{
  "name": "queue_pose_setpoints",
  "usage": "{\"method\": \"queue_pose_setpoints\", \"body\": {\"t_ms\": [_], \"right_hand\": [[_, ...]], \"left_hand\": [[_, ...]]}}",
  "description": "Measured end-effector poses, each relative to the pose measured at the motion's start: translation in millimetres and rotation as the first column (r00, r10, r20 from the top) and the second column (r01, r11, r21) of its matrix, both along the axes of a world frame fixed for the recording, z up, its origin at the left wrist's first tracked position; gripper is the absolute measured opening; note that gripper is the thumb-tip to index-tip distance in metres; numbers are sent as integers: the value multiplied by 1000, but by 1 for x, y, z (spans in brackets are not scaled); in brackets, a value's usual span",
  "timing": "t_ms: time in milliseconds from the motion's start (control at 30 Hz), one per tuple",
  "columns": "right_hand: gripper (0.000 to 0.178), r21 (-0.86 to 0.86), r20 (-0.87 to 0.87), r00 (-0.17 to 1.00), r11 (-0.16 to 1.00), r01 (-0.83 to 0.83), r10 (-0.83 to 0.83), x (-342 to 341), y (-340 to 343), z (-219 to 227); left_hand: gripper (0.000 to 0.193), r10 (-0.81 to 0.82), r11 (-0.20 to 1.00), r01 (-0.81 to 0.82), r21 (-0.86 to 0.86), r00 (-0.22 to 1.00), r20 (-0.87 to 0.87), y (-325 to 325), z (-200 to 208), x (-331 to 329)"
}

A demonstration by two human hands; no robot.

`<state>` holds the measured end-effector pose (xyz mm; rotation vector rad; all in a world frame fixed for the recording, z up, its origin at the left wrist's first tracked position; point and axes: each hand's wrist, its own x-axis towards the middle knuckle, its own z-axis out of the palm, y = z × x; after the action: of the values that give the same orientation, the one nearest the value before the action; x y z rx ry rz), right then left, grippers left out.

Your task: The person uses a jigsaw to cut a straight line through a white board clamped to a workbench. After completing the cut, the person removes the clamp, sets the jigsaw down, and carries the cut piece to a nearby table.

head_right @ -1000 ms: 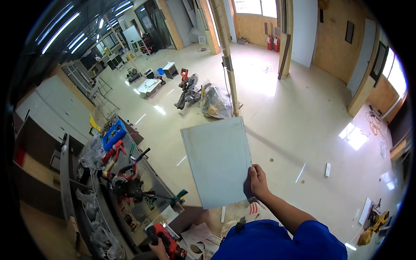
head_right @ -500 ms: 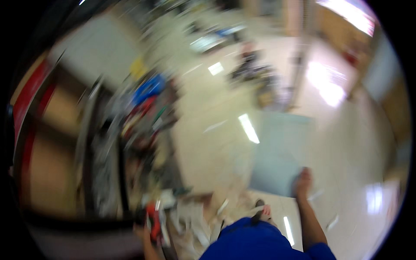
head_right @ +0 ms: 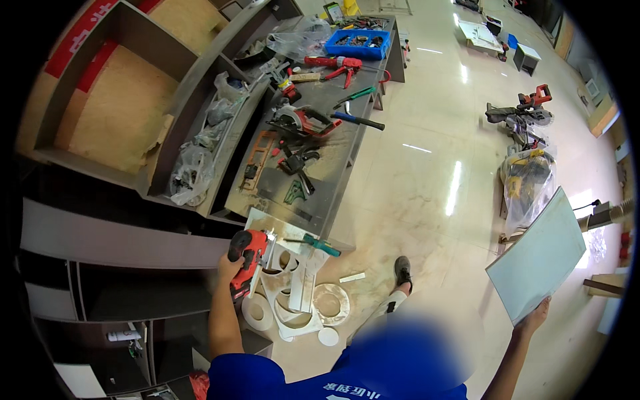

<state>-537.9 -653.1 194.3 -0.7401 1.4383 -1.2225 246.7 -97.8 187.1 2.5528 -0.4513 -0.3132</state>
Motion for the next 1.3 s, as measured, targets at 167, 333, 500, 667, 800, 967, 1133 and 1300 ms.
{"method": "queue_pose_setpoints", "body": {"t_ms": [167,333,500,667,800,967,1133,1300], "right_hand": [[50,15,-69,995,998,67,-65,25,-44,11],[48,-20,5,999,999,-39,39,39,-105,-2],[45,35,-34,997,997,-75,76,77,-172,-17],[44,79,-9,987,984,-158,159,100,-259,-53],[43,95,13,962,957,-274,274,150,-321,-92],[42,-1,-72,907,909,-417,416,212,-399,-124],[46,30,215,849,866,-500,483,290,-415,-100],[48,52,14,870,869,-493,493,330,-429,-110]], "left_hand": [[13,161,987,-152,55,909,-385,-29,19,3],[11,114,993,-117,9,947,-299,-76,45,-42],[11,291,894,-416,-163,819,-495,-57,37,-67],[13,307,944,-330,18,853,-422,-54,97,-123],[15,435,890,-338,308,832,-345,-91,201,-170],[11,501,853,-391,345,798,-335,-126,311,-191],[11,460,885,-397,246,830,-315,-183,379,-168],[13,299,922,-371,-107,861,-411,-200,357,-86]]}}
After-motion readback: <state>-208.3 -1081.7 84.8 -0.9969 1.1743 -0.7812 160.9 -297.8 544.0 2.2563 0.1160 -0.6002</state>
